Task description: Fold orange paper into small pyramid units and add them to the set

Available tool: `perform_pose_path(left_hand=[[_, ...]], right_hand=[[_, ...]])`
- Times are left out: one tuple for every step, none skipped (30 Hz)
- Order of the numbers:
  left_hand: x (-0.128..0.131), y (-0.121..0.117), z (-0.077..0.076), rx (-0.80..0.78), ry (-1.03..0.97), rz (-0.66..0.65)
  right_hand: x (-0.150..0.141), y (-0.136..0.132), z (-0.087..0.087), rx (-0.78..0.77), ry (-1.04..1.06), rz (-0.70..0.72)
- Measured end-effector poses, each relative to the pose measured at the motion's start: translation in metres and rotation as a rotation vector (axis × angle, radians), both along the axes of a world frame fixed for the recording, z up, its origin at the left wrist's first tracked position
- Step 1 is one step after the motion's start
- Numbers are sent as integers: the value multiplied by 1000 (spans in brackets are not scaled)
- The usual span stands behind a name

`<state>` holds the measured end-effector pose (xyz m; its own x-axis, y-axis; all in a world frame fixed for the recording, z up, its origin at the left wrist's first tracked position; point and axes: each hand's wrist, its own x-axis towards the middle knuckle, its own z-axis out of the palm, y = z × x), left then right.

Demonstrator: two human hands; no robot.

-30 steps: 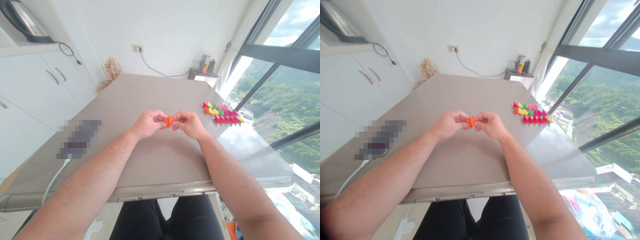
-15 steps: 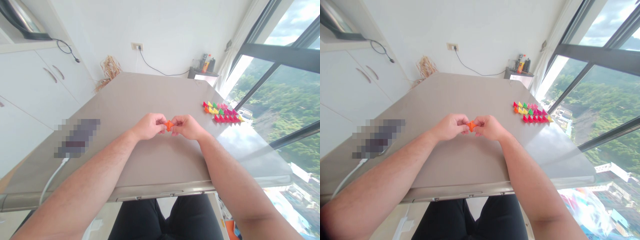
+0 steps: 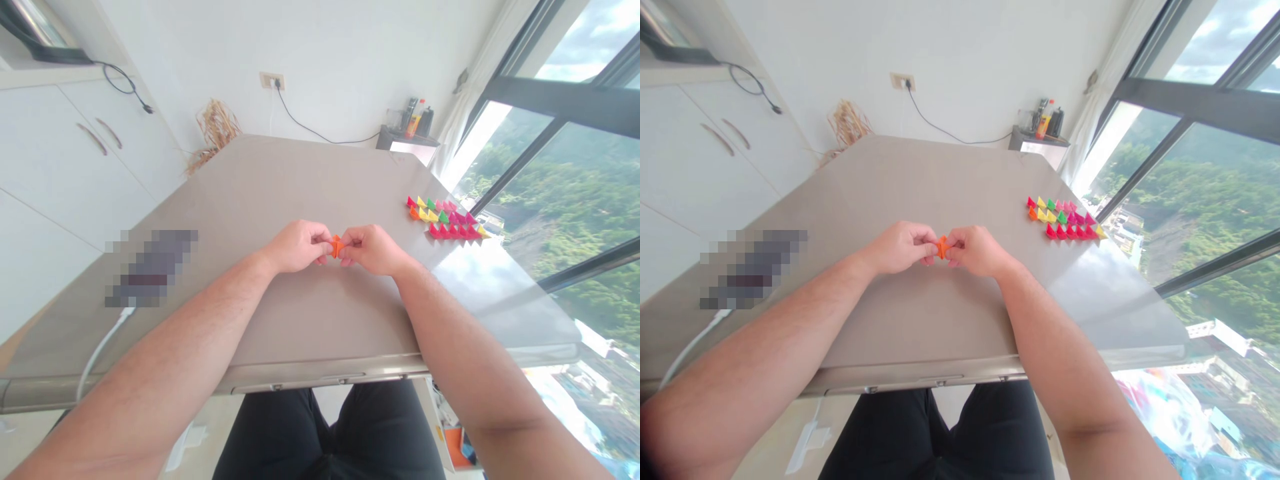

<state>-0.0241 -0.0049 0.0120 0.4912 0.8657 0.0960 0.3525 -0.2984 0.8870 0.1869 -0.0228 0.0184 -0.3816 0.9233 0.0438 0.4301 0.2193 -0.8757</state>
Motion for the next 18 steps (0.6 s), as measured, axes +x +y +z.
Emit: perform_pose_path(left_hand=[[0,0,0,9,-2,12],[0,1,0,22,-2,19],[0,1,0,31,-2,18],[0,1,0,34,-2,13],[0,1,-1,31,-2,6],[0,1,-1,24,0,2],[1,1,-1,13,2,-1],[1,1,-2,-2,4,-7],[1,1,-2,-18,2,-15],[2,1,-2,-34,-2,-26],[2,1,-2,-48,-8,-37],[2,0,-1,-57,-14,-46],[2,0,-1,-63,-21,-49],[2,0,0,-67,-29,-48],[2,0,1,-68,-37,-41],[1,0,1,-61,-42,-28],[1,0,1,-42,-44,-10],[0,1,1,-13,-40,12]], right_hand=[[0,0,0,-27,13,9],[1,1,0,-57,29,23],[2,1,1,-85,42,40],[3,1,1,-110,53,55],[4,1,2,-133,62,69],[5,1,3,-150,70,80],[6,1,4,-162,76,92],[6,2,4,-172,80,102],[7,2,4,-179,82,114],[8,2,4,-183,81,128],[9,2,3,-185,77,142],[9,3,3,-186,72,152],[10,3,2,-187,71,155],[10,4,2,-187,75,155],[10,4,2,-187,83,151],[10,4,2,-185,94,144],[10,4,2,-177,103,133],[9,4,2,-164,109,117]])
